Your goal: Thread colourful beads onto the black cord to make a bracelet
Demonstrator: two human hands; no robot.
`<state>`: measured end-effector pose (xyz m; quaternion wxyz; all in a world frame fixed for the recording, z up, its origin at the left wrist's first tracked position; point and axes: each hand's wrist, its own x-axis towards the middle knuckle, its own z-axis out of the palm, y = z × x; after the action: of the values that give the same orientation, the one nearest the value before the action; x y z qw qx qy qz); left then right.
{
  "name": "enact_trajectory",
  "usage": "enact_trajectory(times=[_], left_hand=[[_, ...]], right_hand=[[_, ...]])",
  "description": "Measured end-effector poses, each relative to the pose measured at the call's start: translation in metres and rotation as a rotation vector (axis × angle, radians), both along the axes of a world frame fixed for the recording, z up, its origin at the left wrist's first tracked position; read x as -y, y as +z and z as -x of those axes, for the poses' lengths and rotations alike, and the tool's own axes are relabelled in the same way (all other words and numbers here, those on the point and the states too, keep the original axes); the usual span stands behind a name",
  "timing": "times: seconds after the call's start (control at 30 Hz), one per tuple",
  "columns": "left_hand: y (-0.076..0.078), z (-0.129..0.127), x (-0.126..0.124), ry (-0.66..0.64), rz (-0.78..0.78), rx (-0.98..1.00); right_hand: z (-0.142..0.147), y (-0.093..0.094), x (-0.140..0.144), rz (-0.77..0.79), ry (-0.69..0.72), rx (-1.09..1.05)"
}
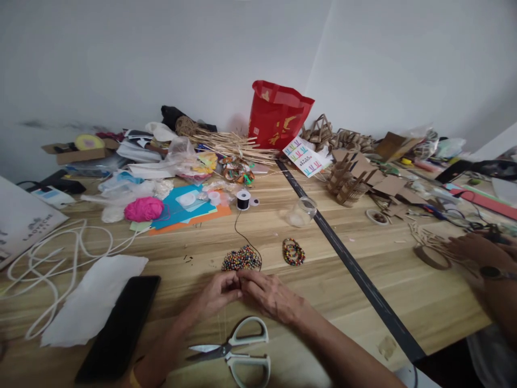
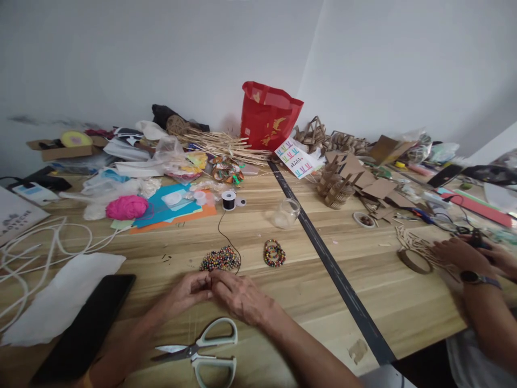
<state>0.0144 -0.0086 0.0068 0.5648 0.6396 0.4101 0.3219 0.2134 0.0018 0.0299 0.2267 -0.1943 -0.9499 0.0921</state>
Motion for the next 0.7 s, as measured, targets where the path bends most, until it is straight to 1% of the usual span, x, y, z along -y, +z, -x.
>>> enact_trajectory(times=[0.1,0.27,0.43,0.6,0.7], left_hand=[[0.006,0.0,-0.001,-0.001,0.041,0.004],[0.013,0.002,-0.001,-0.002,0.037,-0.005],[0.011,0.003,-0.001,-0.012,0.023,-0.025],[0.008,0.003,0.001,-0.018,0.006,-0.057],[0.01,0.004,0.002,-0.021,-0.043,-0.105]], right_hand=[[0.0,0.0,0.0,-0.018,-0.018,0.014],[0.0,-0.003,0.0,-0.048,-0.024,0.019],[0.001,-0.004,0.002,-0.032,-0.048,0.026],[0.003,-0.003,0.002,-0.009,0.002,-0.015],[0.003,-0.006,0.002,0.028,-0.007,-0.005]])
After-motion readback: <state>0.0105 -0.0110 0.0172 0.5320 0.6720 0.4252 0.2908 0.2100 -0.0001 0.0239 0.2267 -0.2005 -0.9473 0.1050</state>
